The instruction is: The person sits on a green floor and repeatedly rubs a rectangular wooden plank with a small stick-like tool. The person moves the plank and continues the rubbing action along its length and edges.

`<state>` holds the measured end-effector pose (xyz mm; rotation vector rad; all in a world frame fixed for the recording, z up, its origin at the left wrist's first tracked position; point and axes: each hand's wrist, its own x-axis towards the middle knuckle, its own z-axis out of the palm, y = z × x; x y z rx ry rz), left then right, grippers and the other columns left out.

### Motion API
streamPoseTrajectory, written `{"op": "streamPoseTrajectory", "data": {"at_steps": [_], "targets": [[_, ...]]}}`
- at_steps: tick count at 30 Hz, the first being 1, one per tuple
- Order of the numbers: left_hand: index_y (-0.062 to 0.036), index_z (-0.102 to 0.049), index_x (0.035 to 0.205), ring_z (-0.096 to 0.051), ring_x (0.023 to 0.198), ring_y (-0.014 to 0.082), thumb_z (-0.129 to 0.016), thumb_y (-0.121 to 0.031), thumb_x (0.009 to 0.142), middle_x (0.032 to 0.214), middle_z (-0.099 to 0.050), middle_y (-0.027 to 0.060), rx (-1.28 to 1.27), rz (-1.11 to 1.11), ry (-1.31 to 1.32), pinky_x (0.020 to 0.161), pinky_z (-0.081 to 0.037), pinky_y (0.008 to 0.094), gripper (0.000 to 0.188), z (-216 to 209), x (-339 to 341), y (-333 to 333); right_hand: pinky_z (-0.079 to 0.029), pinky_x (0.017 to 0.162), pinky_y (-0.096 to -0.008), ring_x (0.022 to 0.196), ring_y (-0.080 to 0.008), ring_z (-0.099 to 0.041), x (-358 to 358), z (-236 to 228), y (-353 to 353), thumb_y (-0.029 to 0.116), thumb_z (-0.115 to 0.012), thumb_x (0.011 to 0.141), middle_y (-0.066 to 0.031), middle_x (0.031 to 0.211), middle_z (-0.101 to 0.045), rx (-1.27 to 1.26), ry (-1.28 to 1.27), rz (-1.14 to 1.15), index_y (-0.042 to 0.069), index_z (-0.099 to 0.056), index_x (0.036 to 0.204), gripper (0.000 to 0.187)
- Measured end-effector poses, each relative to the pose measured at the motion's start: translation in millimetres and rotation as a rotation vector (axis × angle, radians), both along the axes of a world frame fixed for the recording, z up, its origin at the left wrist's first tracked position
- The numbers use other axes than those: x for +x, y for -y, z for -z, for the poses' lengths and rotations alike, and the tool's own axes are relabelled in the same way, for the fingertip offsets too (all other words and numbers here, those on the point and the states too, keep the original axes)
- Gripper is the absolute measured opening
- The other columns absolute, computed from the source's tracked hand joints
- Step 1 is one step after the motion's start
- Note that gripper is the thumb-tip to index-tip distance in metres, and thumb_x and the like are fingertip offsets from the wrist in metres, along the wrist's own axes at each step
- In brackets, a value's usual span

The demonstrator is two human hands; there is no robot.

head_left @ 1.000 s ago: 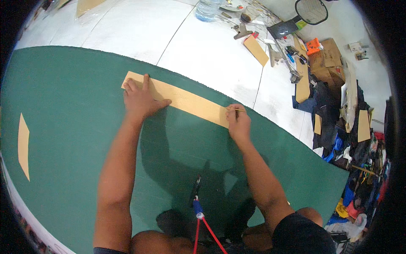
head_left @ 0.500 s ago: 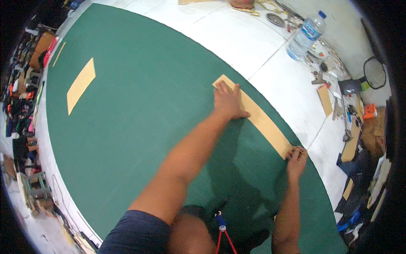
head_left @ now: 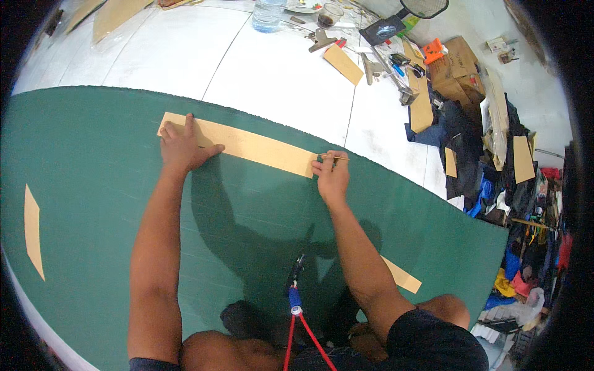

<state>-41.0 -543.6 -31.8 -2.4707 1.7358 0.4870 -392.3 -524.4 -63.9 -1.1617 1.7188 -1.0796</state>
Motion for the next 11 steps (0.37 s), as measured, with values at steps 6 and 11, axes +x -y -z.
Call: {"op": "streamPoseTrajectory", "data": {"at_steps": [6,11], "targets": [[-0.0189,-0.026,0.165,-0.023,0.149,0.0583,-0.074,-0.086,0.064,0.158,-0.021,0.0446,0.01,0.004,0.01,0.119,-0.03,0.0601,0.13,3.1,7.6,-2.7,-0.063,0.079,-0.0343,0.093,-0.0242,-0.075,12.7,-11.6,-3.7,0.018,-0.043,0.111,-0.0178,0.113,-0.063,0.07,0.007,0.027,-0.002,-0.045,0.121,0.023],[-0.0201,-0.024,0.165,-0.019,0.151,0.0572,-0.073,-0.087,0.065,0.161,-0.014,0.0429,0.056,-0.004,-0.014,0.12,-0.029,0.0599,0.13,-2.6,3.3,-1.2,-0.063,0.08,-0.0343,0.095,-0.0258,-0.075,12.5,-17.2,-5.9,0.02,-0.044,0.111,-0.0184,0.117,-0.062,0.082,-0.023,0.028,-0.002,-0.045,0.123,0.025]]}}
